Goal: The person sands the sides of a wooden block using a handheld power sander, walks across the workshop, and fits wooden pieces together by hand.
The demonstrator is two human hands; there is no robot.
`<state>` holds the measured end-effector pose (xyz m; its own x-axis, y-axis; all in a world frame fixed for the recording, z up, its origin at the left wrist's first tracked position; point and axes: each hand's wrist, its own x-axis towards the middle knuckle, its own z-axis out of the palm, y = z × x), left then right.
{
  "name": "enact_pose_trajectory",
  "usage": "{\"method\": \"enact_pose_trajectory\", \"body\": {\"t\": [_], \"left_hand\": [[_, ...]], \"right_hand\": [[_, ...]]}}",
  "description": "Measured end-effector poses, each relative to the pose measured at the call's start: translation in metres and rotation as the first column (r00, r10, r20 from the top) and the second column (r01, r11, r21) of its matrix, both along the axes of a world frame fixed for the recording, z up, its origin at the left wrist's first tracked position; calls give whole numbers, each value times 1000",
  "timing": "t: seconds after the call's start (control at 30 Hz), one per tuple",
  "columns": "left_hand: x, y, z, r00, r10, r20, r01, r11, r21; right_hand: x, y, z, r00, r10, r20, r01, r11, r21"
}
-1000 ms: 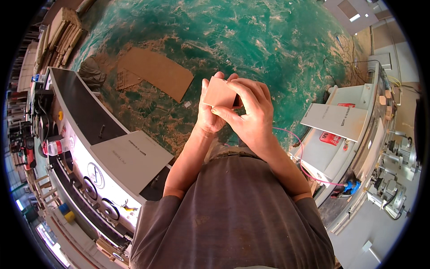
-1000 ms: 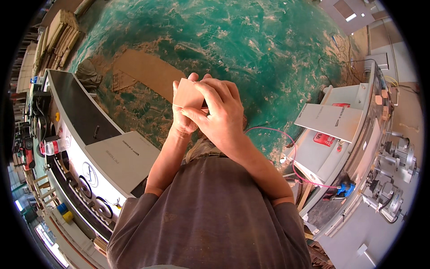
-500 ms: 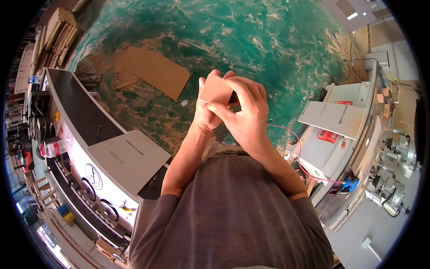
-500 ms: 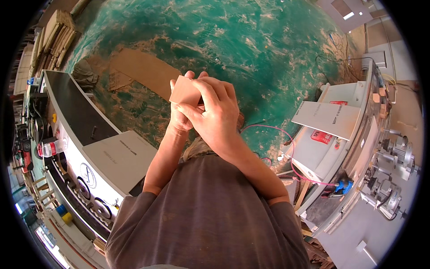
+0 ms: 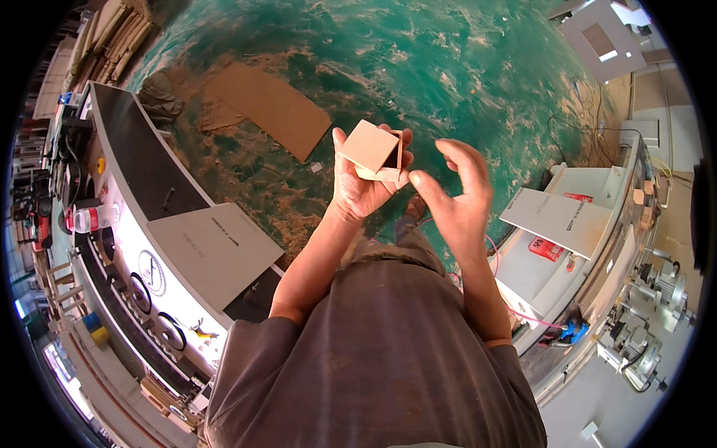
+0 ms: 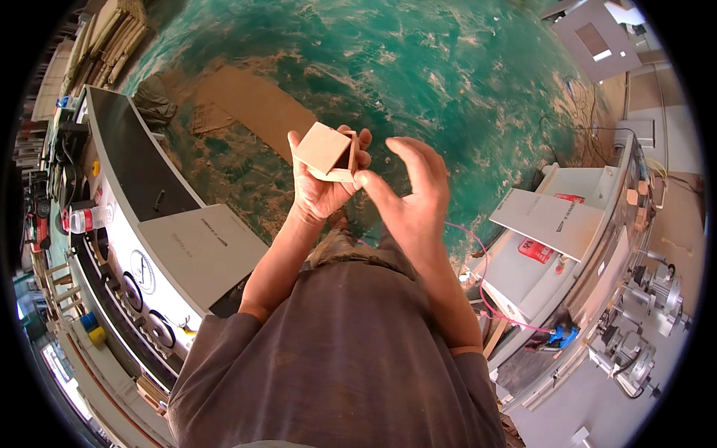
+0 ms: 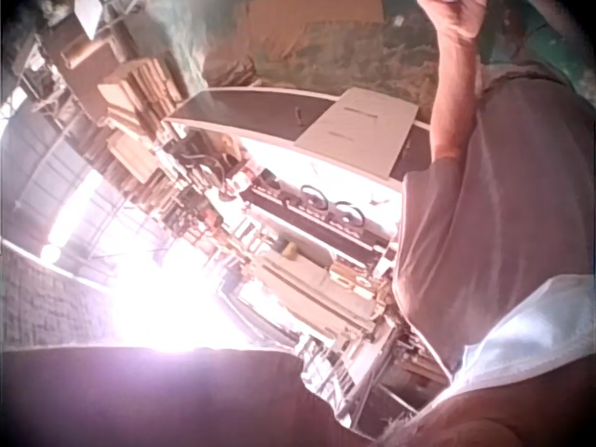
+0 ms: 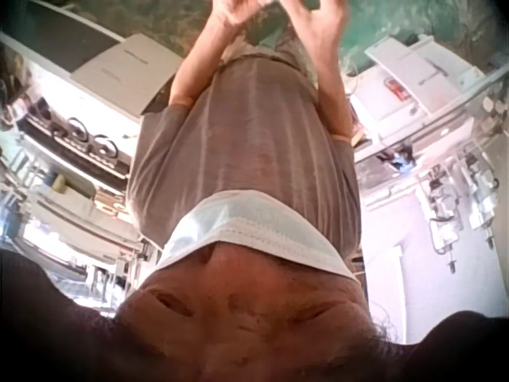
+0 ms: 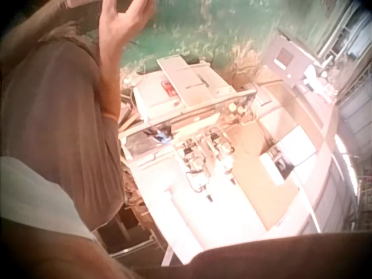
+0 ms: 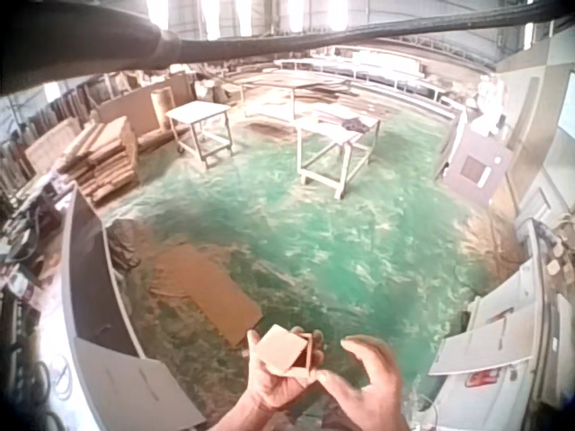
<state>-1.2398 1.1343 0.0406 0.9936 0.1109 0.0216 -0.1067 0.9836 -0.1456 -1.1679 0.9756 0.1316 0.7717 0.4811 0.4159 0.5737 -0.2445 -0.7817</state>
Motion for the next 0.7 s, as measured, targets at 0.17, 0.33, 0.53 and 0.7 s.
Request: {"method": "enact_pose_trajectory", "body": {"t": [0.17, 0.33, 0.53, 0.7], "left_hand": [[-7, -3, 2, 990, 41, -132, -26, 994, 106], [-11, -1, -4, 980, -19, -198, 63, 974, 219], [-12, -5, -6, 989, -17, -148, 53, 968, 245], [-13, -7, -2, 984, -26, -174, 62, 976, 206]], "right_hand": [[-6, 26, 11, 973, 160, 167, -148, 985, -85], [1, 29, 8, 950, 262, 172, -240, 961, -136], [6, 20, 8, 941, 322, 108, -310, 944, -110], [9, 17, 6, 928, 359, 98, -344, 928, -143]]}}
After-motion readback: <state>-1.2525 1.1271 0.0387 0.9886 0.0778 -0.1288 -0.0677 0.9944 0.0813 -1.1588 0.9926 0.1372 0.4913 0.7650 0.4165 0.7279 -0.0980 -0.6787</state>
